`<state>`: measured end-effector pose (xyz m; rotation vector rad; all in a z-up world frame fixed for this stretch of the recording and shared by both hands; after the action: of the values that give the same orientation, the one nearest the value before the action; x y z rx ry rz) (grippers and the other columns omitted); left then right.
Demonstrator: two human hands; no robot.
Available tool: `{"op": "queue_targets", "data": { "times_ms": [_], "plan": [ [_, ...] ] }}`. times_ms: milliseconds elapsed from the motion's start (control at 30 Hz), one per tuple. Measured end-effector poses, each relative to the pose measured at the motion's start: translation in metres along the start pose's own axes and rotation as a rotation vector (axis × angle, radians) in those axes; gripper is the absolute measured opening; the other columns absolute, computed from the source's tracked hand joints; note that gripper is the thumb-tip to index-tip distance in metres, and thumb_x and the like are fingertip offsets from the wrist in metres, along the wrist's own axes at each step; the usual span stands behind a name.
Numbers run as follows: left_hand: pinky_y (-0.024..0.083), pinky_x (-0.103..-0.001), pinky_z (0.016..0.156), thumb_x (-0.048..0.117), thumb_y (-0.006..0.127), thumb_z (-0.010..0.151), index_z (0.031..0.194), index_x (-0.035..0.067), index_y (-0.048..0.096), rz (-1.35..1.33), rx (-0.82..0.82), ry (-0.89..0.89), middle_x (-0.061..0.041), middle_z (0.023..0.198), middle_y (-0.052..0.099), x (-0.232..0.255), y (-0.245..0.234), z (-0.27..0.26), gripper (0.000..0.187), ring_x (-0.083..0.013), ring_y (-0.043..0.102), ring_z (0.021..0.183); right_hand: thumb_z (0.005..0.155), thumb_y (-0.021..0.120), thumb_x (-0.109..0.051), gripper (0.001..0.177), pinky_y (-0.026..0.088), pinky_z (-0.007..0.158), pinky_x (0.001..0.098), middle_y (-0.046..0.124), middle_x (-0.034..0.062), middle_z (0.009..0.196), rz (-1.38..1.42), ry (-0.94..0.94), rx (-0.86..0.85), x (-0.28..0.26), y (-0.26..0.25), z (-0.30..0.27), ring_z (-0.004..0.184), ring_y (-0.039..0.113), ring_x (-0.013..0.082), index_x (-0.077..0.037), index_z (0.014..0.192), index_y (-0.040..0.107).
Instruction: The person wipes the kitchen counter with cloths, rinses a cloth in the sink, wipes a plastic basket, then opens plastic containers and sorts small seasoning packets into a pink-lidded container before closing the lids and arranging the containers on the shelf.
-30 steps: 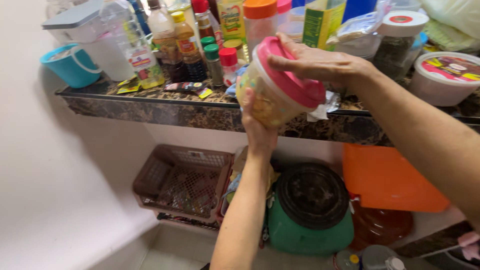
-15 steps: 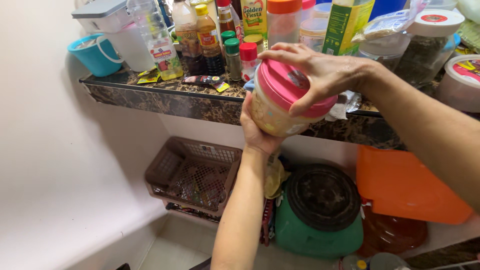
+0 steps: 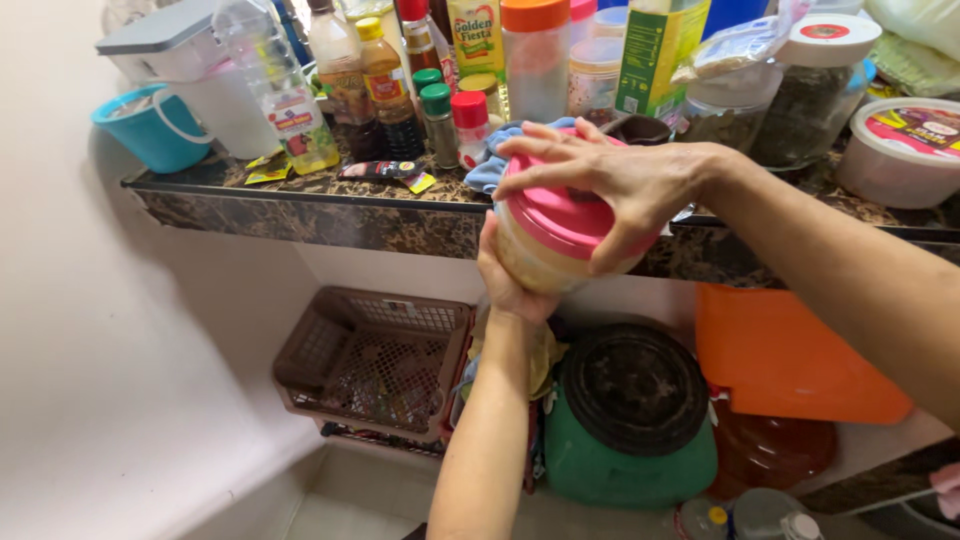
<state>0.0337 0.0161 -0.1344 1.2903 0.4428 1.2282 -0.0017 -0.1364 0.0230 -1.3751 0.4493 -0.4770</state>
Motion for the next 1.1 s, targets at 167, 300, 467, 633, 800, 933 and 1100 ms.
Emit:
{"op": "queue_targets", "data": {
  "times_ms": [167,300,467,633,800,933,1100],
  "plan": [
    [0.041,-0.051,0.117,0.061,0.043,0.100,0.156,0.013,0.044,-0.065,-0.036,-0.041,-0.014,0.157,0.049,-0.014,-0.007,0.004,0.074,-0.0343,0.047,0.143,0.052,0.094,-0.056,0.132,0.012,0.118,0.0648,0.011,0.0221,0.168,0.069,0.180,0.115,-0.004,0.007,-0.005,0.154,0.008,0.0459,-0.026,0.161,0.027],
    [0.041,-0.055,0.116,0.060,0.047,0.099,0.153,0.013,0.047,-0.076,-0.028,-0.072,-0.013,0.153,0.052,-0.023,-0.019,-0.004,0.071,-0.0347,0.050,0.138,0.054,0.082,-0.044,0.118,0.049,0.102,0.0452,0.039,0.0108,0.166,0.555,0.389,0.093,0.005,-0.004,-0.024,0.135,0.055,0.0326,-0.030,0.162,0.037],
    [0.042,-0.058,0.112,0.059,0.052,0.097,0.149,0.012,0.052,-0.139,-0.069,-0.145,-0.015,0.147,0.056,-0.035,-0.030,-0.007,0.070,-0.0371,0.054,0.133,0.079,0.075,-0.030,0.071,0.056,0.091,0.0319,0.073,0.0075,0.125,0.687,0.505,0.390,0.027,-0.035,-0.066,0.106,0.068,0.0177,-0.013,0.146,0.062],
    [0.045,-0.058,0.109,0.059,0.054,0.094,0.145,0.012,0.055,-0.126,-0.020,-0.164,-0.015,0.142,0.059,-0.042,-0.031,-0.011,0.070,-0.0377,0.055,0.129,0.101,0.059,-0.011,0.032,0.059,0.078,0.0300,0.074,0.0050,0.104,0.450,0.656,0.617,0.040,-0.042,-0.089,0.090,0.069,0.0122,-0.004,0.131,0.070],
    [0.046,-0.053,0.112,0.052,0.055,0.098,0.144,0.010,0.056,-0.127,0.024,-0.134,-0.013,0.140,0.062,-0.045,-0.041,-0.022,0.062,-0.0336,0.058,0.128,0.103,0.061,-0.002,0.027,0.059,0.079,0.0299,0.074,0.0042,0.104,0.306,0.612,0.745,0.046,-0.029,-0.106,0.091,0.069,0.0114,-0.003,0.128,0.072],
    [0.048,-0.051,0.109,0.052,0.055,0.100,0.144,0.007,0.056,-0.088,-0.065,-0.112,-0.015,0.140,0.062,-0.048,-0.054,-0.029,0.063,-0.0341,0.059,0.127,0.096,0.056,0.005,0.035,0.059,0.078,0.0289,0.074,0.0022,0.102,0.462,0.577,0.705,0.050,-0.007,-0.101,0.089,0.069,0.0106,-0.005,0.124,0.074],
    [0.048,-0.050,0.111,0.051,0.054,0.102,0.146,0.006,0.055,-0.111,-0.071,-0.035,-0.015,0.141,0.061,-0.051,-0.070,-0.038,0.063,-0.0336,0.058,0.128,0.094,0.056,0.002,0.032,0.060,0.069,0.0293,0.075,0.0027,0.094,0.813,0.714,0.618,0.048,0.032,-0.076,0.080,0.071,0.0100,-0.008,0.119,0.072]
  ]
}}
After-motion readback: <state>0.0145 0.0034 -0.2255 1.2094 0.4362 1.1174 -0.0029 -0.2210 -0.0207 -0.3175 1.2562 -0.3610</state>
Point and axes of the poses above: each hand's wrist, its own z-axis towards the middle knuckle, its own y-axis out of the palm, x = y × z, the point moved 1 cm from there along z, towards the middle knuckle
